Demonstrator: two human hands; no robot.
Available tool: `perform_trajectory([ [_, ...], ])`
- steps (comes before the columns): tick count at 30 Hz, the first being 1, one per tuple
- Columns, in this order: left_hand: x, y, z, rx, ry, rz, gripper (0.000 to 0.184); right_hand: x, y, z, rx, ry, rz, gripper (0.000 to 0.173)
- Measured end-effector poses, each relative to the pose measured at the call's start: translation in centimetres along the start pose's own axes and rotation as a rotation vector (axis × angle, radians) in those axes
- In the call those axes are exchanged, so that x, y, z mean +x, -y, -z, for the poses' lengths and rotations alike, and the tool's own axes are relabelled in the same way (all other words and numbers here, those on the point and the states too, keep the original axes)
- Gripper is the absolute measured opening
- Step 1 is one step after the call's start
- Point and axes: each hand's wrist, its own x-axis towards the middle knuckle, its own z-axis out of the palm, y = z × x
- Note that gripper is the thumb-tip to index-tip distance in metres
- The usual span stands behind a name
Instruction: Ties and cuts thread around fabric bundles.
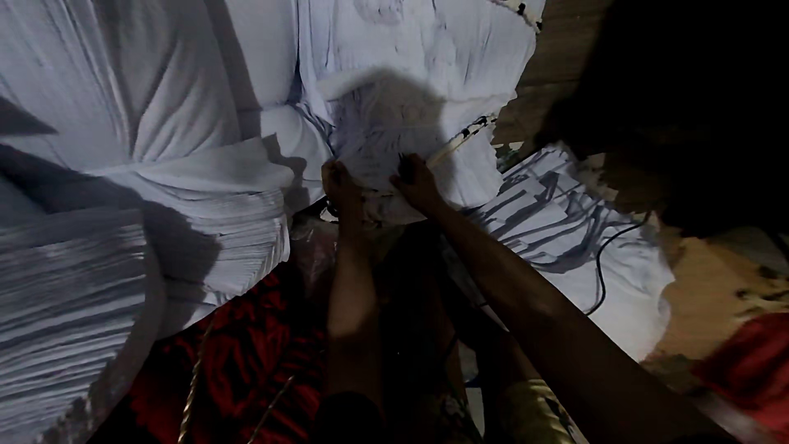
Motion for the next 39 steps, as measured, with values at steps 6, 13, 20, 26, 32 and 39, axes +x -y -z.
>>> perform_trajectory([
  [6, -0.2, 0.5, 0.2, -0.029, -0.038, -0.019, 0.030, -0.6, -0.5, -0.1, 0.061, -0.021, -0.002, 0.049],
  [13, -1.0, 1.1, 0.2, 0.066, -0.037, -0.047, 0.031, -1.1, -1.4, 0.1, 0.064, -0.037, 0.016, 0.049],
  [20, -3.0, 0.6, 0.1, 0.214, -0.103, -0.072, 0.031, -2.6, -2.1, 0.1, 0.123, -0.067, 0.008, 0.043],
  [26, -2.7, 1.6, 0.1, 0.164, -0.089, -0.080, 0.029, -2.3, -2.0, 0.2, 0.098, -0.051, -0.015, 0.043],
  [32, -2.2, 0.4, -0.1, 0.365, -0.016, -0.071, 0.033, -1.9, -1.8, 0.6, 0.194, 0.023, -0.056, 0.042],
  [39, 0.6, -5.6, -4.3, 0.593, 0.351, -0.654, 0.031, -2.2, 0.3, 3.7, 0.060, -0.172, -0.064, 0.034],
])
